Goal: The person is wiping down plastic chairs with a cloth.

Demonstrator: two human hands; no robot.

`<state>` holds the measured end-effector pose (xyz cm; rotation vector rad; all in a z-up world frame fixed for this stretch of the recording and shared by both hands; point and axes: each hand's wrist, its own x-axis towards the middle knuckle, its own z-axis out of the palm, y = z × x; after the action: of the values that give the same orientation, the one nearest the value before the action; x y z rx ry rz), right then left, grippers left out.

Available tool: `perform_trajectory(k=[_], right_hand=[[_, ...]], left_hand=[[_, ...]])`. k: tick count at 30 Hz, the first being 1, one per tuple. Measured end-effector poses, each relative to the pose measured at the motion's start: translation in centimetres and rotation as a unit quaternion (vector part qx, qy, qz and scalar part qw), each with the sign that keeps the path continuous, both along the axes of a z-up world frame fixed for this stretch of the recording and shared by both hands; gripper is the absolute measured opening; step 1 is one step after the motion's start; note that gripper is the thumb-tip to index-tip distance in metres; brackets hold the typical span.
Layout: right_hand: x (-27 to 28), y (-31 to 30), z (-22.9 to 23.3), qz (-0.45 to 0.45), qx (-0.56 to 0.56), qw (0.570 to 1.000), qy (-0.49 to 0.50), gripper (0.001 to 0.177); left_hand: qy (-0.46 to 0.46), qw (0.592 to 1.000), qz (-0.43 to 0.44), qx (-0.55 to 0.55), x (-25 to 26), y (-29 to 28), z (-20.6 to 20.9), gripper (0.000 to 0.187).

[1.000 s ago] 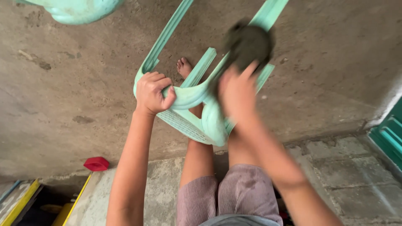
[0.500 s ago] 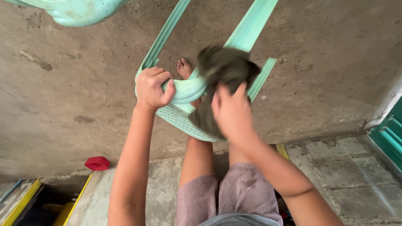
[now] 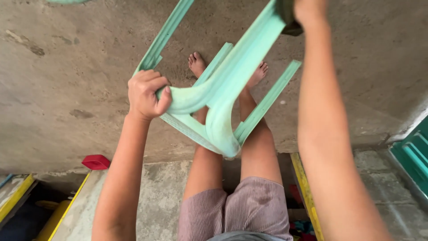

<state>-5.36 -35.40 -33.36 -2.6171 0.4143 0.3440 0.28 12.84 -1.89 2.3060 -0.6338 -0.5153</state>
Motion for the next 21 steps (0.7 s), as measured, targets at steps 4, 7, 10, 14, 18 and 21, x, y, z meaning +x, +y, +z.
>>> perform_trajectory(k=[4, 7, 10, 14, 18, 21], right_hand=[[2.6, 9.5, 16.6, -0.061, 0.118, 0.990, 0.036, 0.023], [0.5, 14.0, 30.8, -0.064, 0.177, 0.977, 0.099, 0.035], [-1.4, 15.8, 39.3, -0.054, 0.220, 0.956, 0.185, 0.060], [-4.5, 15.6, 40.3, -0.056, 0.140, 0.964, 0.219, 0.103], [-5.6, 13.2, 38.3, -0.079, 0.237, 0.952, 0.176, 0.104], [-6.6, 12.2, 36.8, -0.154, 0.262, 0.925, 0.227, 0.091]], left_hand=[[0.007, 1.000, 0.022, 0.004, 0.9, -2.1, 0.1, 0.017], [0.010, 1.000, 0.018, -0.002, 1.4, -5.1, 0.5, 0.017], [0.036, 0.999, 0.037, -0.010, 2.5, -9.5, 1.7, 0.018], [0.166, 0.969, 0.146, -0.113, 2.4, -10.2, 1.4, 0.029], [0.299, 0.842, 0.362, -0.266, -1.1, -1.3, -7.0, 0.049], [0.329, 0.786, 0.471, -0.231, -8.8, 5.7, -16.4, 0.065]])
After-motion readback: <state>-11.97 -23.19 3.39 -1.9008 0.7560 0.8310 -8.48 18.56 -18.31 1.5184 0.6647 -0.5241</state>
